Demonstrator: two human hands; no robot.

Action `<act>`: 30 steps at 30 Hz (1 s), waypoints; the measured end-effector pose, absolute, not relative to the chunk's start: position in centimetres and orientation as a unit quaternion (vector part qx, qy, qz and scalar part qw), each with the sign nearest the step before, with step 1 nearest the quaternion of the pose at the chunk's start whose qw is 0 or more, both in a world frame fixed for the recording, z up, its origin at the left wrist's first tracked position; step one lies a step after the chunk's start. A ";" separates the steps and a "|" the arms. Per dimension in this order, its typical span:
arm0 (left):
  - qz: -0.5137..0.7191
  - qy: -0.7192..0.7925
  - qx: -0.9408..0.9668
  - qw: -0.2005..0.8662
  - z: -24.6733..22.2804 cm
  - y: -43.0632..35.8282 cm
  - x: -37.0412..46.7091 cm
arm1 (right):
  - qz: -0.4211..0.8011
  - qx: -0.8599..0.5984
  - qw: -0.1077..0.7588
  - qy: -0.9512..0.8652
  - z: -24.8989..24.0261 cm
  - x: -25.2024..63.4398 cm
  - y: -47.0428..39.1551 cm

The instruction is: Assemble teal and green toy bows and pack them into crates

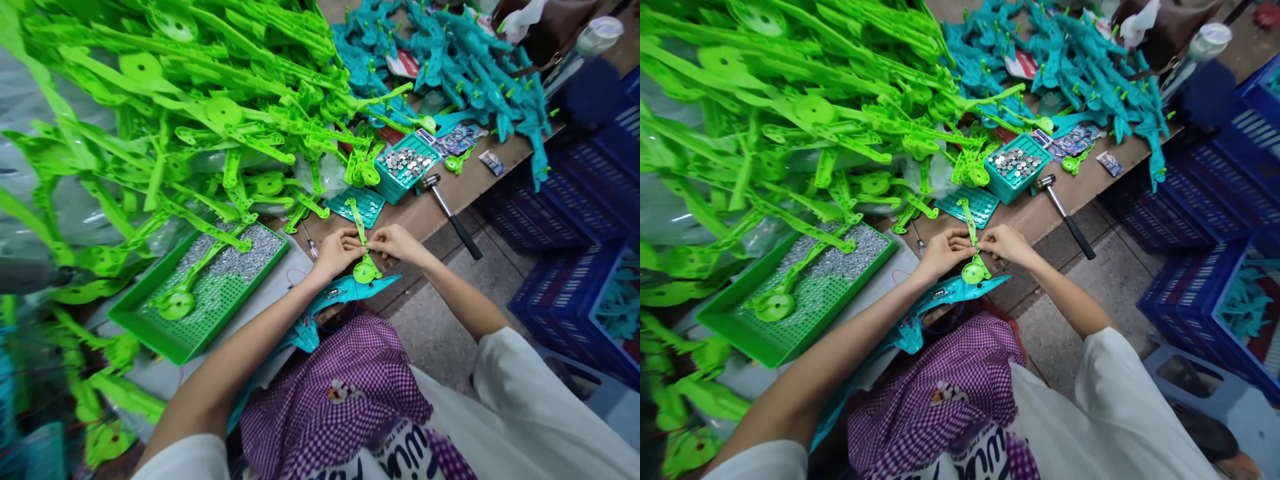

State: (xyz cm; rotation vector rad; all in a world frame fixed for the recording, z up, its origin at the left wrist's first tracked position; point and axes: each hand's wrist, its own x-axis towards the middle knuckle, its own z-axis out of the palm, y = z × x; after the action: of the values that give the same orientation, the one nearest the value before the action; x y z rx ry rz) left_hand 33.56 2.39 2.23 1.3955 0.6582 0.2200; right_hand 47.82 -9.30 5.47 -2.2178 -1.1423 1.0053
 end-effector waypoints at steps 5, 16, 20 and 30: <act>0.086 0.300 0.612 0.727 2.1 2.6 33.7 | 0.437 -0.760 0.209 -0.433 6.1 49.0 -8.0; 0.017 0.302 0.556 0.774 3.0 3.6 33.1 | 0.368 -0.785 0.222 -0.445 5.4 48.4 -9.7; 0.025 0.323 0.567 0.758 2.8 3.5 33.6 | 0.357 -0.803 0.192 -0.437 5.6 48.4 -9.1; 0.076 0.276 0.625 0.726 1.9 3.5 33.8 | 0.244 -0.829 0.259 -0.432 4.6 46.4 -10.1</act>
State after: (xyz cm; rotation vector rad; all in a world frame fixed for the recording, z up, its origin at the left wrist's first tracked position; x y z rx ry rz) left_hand 33.77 3.46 1.90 1.3787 0.6089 0.1687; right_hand 46.42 -10.08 4.62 -2.2468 -1.1700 0.6617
